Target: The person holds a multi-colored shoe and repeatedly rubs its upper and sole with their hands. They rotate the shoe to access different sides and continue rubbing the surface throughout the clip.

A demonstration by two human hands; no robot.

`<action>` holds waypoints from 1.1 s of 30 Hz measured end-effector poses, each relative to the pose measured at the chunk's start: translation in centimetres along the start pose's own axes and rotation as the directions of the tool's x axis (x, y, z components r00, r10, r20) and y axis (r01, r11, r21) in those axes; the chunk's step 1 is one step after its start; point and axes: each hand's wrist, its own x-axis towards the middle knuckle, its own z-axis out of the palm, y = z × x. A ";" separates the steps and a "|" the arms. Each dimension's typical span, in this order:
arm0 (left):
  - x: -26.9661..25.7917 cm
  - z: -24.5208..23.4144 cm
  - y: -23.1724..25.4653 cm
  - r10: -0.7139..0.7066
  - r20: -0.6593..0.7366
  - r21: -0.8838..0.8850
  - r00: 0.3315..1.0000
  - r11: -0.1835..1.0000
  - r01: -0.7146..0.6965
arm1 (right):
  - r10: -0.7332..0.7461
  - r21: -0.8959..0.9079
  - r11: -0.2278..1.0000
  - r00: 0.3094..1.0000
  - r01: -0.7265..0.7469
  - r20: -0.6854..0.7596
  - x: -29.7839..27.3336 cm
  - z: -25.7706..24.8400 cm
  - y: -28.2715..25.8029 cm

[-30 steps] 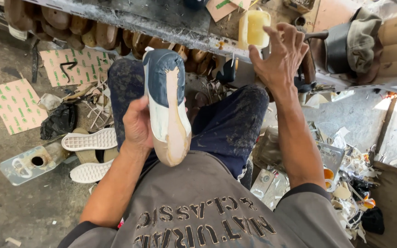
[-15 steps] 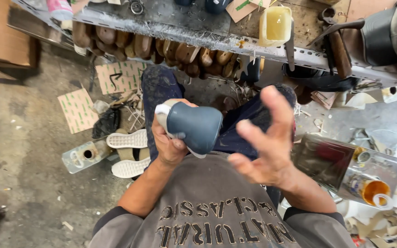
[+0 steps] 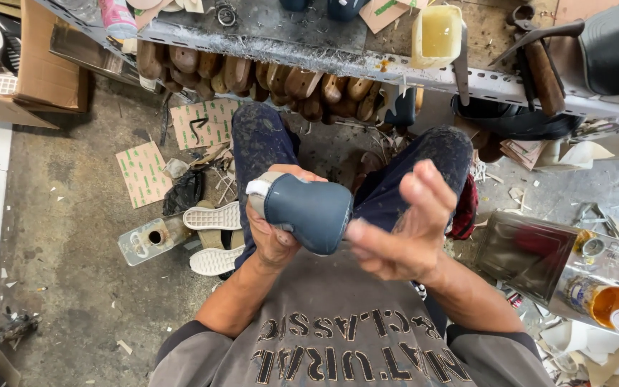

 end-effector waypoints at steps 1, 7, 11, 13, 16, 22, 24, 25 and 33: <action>-0.5 -0.4 -0.1 -0.004 0.001 -0.002 1.000 1.000 0.004 | 0.003 -0.004 1.000 1.000 -0.003 -0.001 1.2 0.0 -0.4; -1.7 -2.0 -0.7 0.017 -0.042 -0.001 0.999 1.000 -0.017 | 0.147 0.146 0.976 0.984 -0.161 0.104 2.9 -0.5 -0.9; -2.3 -2.8 -1.4 0.050 -0.017 -0.008 0.999 0.999 -0.050 | 0.133 0.217 0.963 0.983 -0.158 0.125 3.5 -0.3 -0.7; -2.6 -3.6 -2.0 0.062 -0.009 -0.018 0.998 0.998 -0.062 | 0.110 0.257 0.956 0.984 -0.143 0.138 3.3 -0.1 -0.5; -2.7 -4.2 -2.0 0.059 0.030 -0.069 0.998 0.996 -0.057 | 0.067 0.295 0.950 0.989 -0.103 0.130 1.5 0.2 0.4; -4.6 -3.9 -1.2 -0.107 -0.133 0.020 0.985 0.994 0.111 | -0.049 0.018 0.999 0.992 0.047 0.113 1.4 -1.2 2.0; -4.4 -2.3 0.3 -0.311 -0.301 0.094 0.902 0.931 0.352 | 0.053 0.030 0.998 0.975 -0.060 0.217 3.6 -1.0 1.5; -3.9 -2.1 0.4 -0.307 -0.297 0.091 0.904 0.933 0.347 | 0.047 0.027 0.998 0.975 -0.054 0.219 3.4 -1.1 1.8; -1.4 -0.3 2.2 -0.398 -0.361 0.231 0.843 0.838 0.495 | -0.037 -0.199 0.977 0.980 0.077 0.194 4.1 -1.5 3.2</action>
